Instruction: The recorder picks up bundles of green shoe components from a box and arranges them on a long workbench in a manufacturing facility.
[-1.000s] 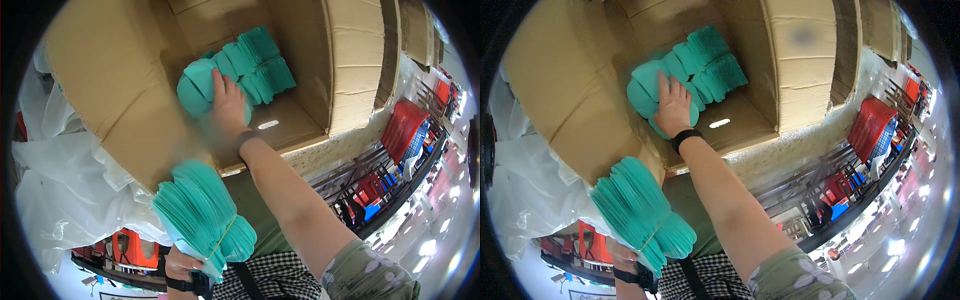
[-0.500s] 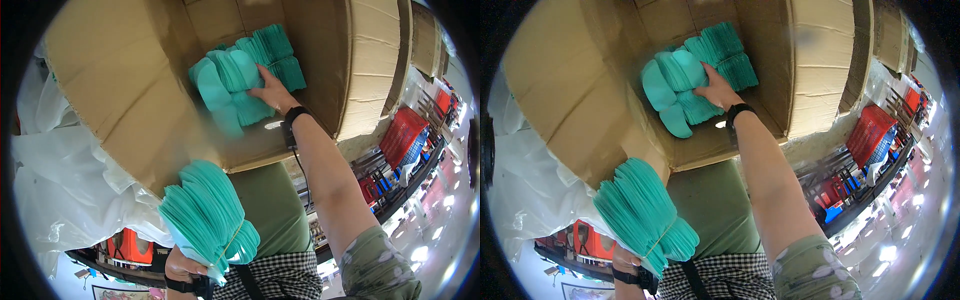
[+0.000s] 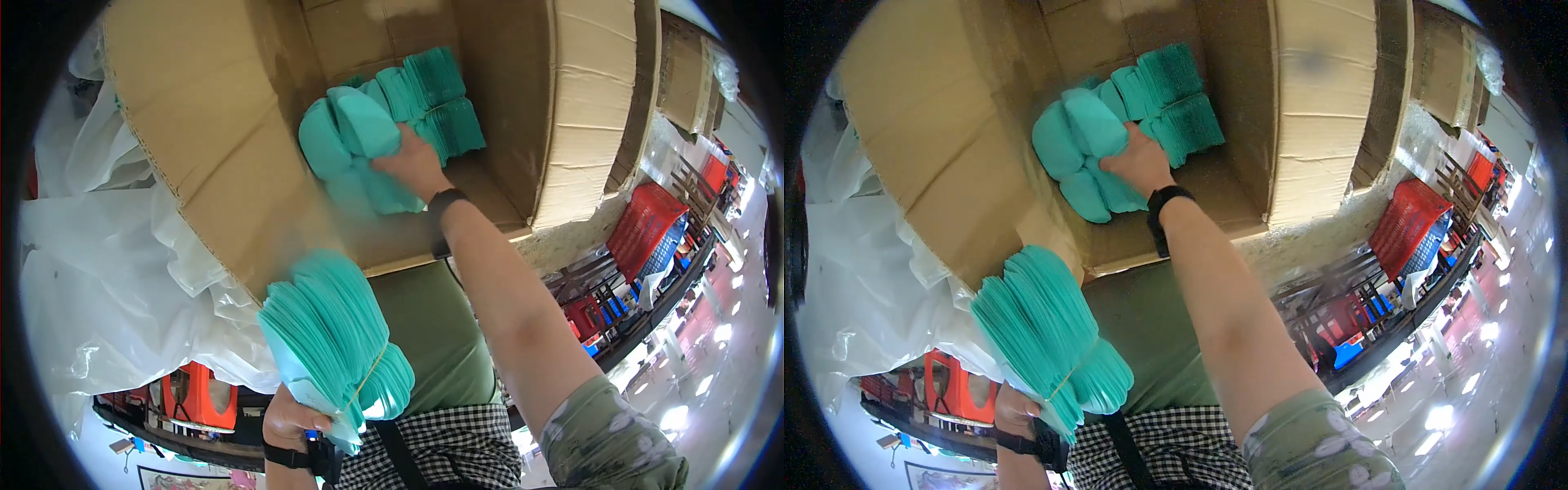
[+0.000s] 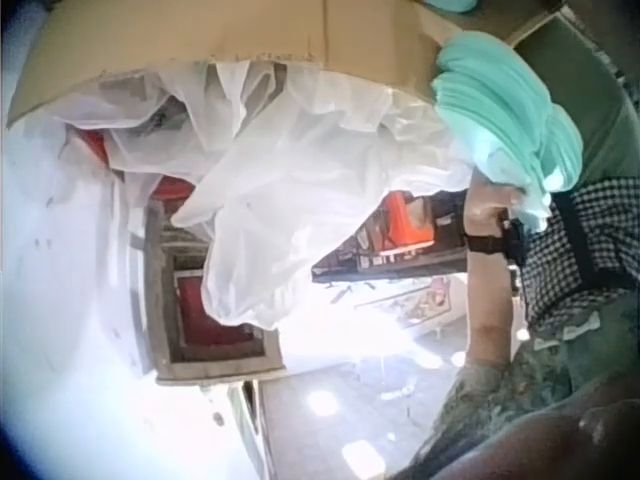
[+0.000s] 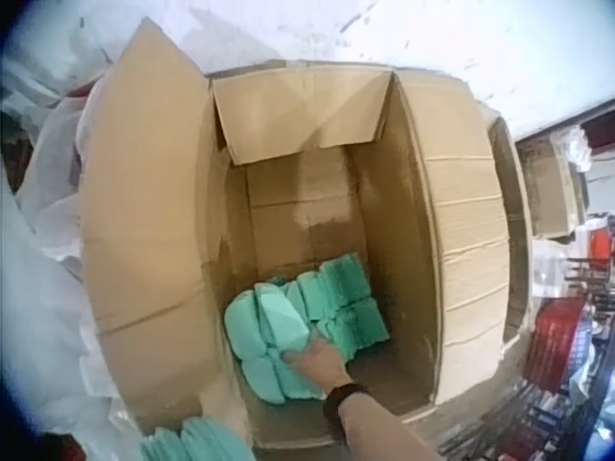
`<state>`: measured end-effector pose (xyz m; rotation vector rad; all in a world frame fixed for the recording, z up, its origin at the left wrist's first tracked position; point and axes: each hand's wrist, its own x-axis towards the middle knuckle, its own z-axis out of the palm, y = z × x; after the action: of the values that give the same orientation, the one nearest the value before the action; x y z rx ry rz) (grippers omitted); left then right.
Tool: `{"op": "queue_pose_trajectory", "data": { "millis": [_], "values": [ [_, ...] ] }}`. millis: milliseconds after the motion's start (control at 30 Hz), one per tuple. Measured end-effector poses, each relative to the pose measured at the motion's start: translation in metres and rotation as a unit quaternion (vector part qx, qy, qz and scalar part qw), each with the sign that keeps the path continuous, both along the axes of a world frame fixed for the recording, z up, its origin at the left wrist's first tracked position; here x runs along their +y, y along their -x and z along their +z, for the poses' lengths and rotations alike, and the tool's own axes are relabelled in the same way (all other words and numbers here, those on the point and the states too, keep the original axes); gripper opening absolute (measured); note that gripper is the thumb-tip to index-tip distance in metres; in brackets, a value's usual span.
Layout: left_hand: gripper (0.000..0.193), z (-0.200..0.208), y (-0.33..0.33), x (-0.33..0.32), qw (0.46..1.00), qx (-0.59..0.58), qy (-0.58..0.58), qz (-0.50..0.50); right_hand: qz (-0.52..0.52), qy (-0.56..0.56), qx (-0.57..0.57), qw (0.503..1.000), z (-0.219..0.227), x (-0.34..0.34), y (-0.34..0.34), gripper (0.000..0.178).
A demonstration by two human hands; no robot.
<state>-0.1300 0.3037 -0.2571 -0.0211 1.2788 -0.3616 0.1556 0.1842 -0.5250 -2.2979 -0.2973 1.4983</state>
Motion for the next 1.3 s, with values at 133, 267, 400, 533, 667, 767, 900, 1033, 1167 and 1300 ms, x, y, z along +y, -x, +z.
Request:
{"op": "queue_pose_trajectory", "data": {
  "millis": [133, 267, 400, 533, 667, 767, 900, 1033, 1167, 1300],
  "values": [
    [0.097, 0.002, -0.009, -0.002, 1.0, 0.01, -0.009, -0.001, 0.016, 0.007, -0.055, 0.998, 0.04, 0.001, 0.017, 0.071],
    [0.096, 0.004, -0.013, -0.006, 0.999, -0.006, -0.03, 0.01, 0.012, -0.005, -0.074, 0.997, 0.094, -0.013, 0.024, 0.057],
    [0.094, 0.005, -0.014, -0.007, 0.999, -0.019, -0.028, 0.003, -0.038, -0.038, -0.075, 0.996, 0.17, -0.044, 0.004, 0.05],
    [0.089, 0.015, -0.019, -0.013, 0.999, -0.039, -0.034, 0.002, -0.019, -0.078, -0.112, 0.99, 0.253, -0.074, -0.006, 0.046],
    [0.088, 0.037, -0.019, -0.022, 0.998, -0.036, -0.054, 0.016, -0.013, -0.021, -0.104, 0.994, 0.317, -0.108, -0.018, 0.041],
    [0.087, 0.063, -0.008, -0.025, 0.997, -0.068, -0.024, 0.019, -0.023, -0.004, -0.115, 0.993, 0.352, -0.133, -0.021, 0.04],
    [0.097, 0.117, 0.037, -0.037, 0.991, -0.092, -0.076, 0.061, 0.046, 0.024, -0.156, 0.986, 0.381, -0.181, -0.017, 0.045],
    [0.095, 0.193, 0.076, -0.047, 0.955, -0.122, -0.17, 0.209, 0.094, 0.077, -0.142, 0.982, 0.407, -0.225, 0.01, 0.057],
    [0.094, 0.248, 0.144, -0.082, 0.947, -0.089, -0.199, 0.236, 0.107, 0.075, -0.136, 0.982, 0.443, -0.276, 0.022, 0.058],
    [0.089, 0.312, 0.153, -0.098, 0.917, -0.046, -0.267, 0.293, 0.155, 0.048, -0.13, 0.978, 0.474, -0.276, 0.026, 0.047]
  ]
}}
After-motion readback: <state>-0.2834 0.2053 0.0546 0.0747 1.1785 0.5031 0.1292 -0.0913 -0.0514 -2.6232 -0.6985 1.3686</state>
